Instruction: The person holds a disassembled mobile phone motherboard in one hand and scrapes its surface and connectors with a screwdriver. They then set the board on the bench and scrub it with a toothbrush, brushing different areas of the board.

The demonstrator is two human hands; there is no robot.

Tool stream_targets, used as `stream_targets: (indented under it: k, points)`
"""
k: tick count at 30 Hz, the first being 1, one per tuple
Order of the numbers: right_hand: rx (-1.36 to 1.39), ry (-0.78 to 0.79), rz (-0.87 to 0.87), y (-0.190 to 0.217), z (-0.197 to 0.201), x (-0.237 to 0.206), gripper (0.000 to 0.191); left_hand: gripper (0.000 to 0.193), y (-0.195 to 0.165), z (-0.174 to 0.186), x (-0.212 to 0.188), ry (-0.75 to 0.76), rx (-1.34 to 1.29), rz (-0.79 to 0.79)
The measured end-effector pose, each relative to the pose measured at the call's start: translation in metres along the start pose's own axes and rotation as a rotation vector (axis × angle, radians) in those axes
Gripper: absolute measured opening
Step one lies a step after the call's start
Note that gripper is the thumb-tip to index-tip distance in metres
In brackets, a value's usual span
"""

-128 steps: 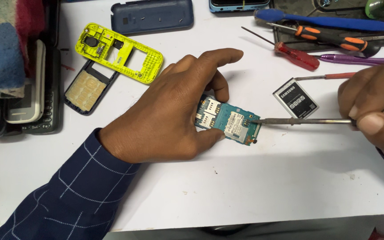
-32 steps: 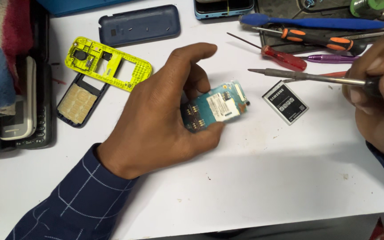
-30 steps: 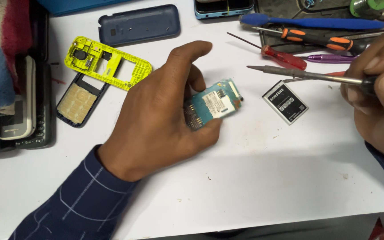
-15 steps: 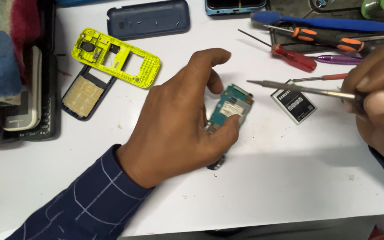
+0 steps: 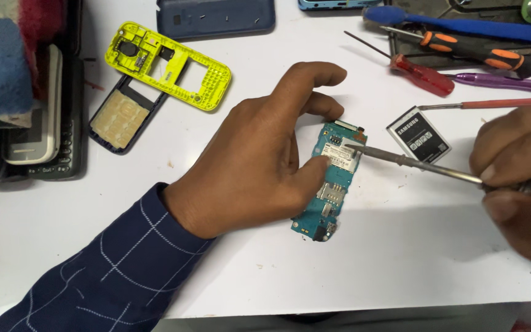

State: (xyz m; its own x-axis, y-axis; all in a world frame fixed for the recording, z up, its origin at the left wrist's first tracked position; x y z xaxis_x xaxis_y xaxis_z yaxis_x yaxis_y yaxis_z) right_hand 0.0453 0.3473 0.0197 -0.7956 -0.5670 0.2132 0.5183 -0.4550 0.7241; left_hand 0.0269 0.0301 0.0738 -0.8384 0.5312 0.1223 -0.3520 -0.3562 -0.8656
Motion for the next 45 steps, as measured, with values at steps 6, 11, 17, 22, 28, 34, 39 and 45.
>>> stream_targets:
  k: [6,11,17,22,28,34,39,45]
  points:
    - [-0.104,0.065,0.004,0.016,-0.004,0.008,0.029,0.075,0.004,-0.001,0.001,-0.009,0.011,0.002]
    - [-0.086,0.096,-0.04,0.023,-0.006,0.013,0.037,0.077,0.006,-0.001,0.002,-0.008,0.011,0.012]
    - [-0.124,0.145,-0.094,0.03,-0.011,0.018,0.045,0.078,0.007,-0.002,0.002,-0.011,0.012,0.016]
    - [-0.131,0.117,-0.107,0.035,-0.012,0.023,0.044,0.079,0.007,-0.002,0.002,-0.013,0.021,0.006]
    - [-0.174,0.135,-0.084,0.035,-0.013,0.022,0.038,0.079,0.007,-0.001,0.002,-0.01,0.016,0.002]
    - [-0.161,0.123,-0.119,0.03,-0.012,0.023,0.033,0.079,0.007,-0.002,0.002,-0.006,0.003,0.004]
    - [-0.166,0.106,-0.146,0.038,-0.012,0.023,0.032,0.079,0.006,-0.002,0.001,-0.009,0.001,0.008]
    - [-0.161,0.065,-0.147,0.044,-0.011,0.022,0.029,0.08,0.006,-0.001,0.002,-0.004,0.01,0.016]
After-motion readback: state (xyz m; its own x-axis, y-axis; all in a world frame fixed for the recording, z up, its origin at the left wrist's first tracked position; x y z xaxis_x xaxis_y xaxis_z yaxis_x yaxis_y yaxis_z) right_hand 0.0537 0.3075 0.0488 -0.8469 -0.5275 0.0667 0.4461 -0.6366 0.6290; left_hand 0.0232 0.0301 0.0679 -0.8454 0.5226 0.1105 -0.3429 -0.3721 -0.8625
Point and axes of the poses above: each hand's wrist, its own x-axis towards the middle knuckle, its own z-axis out of the back of the hand, y = z × x, the point moved 5 cm from there along x, towards the middle knuckle, and after that the axes turned 1 degree about y, right-handed, at the moved point
